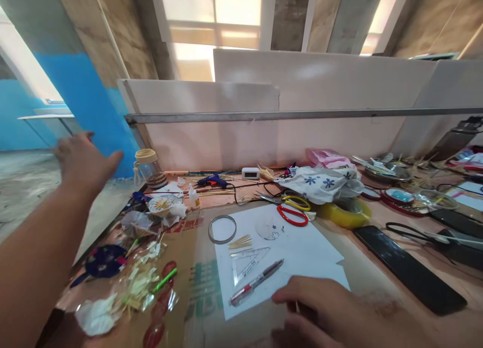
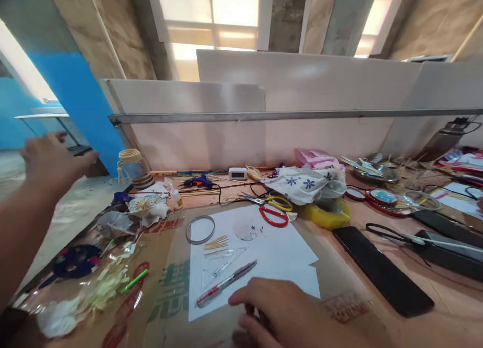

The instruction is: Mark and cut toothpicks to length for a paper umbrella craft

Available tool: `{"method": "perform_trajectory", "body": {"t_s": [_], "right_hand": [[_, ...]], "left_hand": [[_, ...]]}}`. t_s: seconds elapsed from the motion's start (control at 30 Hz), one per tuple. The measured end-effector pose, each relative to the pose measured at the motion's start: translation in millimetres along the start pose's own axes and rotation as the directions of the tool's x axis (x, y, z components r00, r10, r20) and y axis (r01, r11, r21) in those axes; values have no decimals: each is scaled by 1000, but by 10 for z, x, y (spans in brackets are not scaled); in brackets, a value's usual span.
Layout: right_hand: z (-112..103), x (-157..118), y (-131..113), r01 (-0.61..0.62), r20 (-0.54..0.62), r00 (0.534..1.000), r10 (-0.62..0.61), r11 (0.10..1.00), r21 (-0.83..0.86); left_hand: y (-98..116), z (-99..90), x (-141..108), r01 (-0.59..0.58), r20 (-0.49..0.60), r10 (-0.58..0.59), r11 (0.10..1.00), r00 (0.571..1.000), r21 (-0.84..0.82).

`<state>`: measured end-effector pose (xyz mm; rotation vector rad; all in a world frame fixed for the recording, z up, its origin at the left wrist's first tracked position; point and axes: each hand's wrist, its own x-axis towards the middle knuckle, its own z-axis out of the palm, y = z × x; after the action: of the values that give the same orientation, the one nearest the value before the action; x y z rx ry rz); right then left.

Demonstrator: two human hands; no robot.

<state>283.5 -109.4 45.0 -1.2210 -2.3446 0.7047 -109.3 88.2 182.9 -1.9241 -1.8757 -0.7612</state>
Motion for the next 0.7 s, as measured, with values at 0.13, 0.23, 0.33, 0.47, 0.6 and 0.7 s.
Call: {"method": "perform_trajectory", "body": {"t_s": [0.13, 0.23, 0.33, 0.47, 0.6, 0.7], "right_hand": [[-32, 156, 152, -12, -21, 1000, 8, 983, -182], [53, 299, 331, 48, -56, 996, -66, 961, -271], [183, 409, 439, 164, -67, 979, -191, 943, -288], [317, 491, 431, 302, -42, 939, -341, 879, -368], [403, 505, 434, 406, 7, 901, -434, 835, -372], [434, 425, 500, 414, -6, 896, -444, 840, -350]], "left_hand": [[586, -146, -547, -55, -39, 50, 989, 998, -135], [1037, 99, -1147, -299, 258, 363, 919, 895, -256], [1283, 474, -1576, -431, 386, 527, 847, 757, -310], [1362, 802, -1741, -497, 435, 596, 803, 675, -329], [1341, 941, -1733, -515, 456, 604, 796, 653, -317], [1309, 995, -1748, -515, 466, 599, 800, 651, -309]]}}
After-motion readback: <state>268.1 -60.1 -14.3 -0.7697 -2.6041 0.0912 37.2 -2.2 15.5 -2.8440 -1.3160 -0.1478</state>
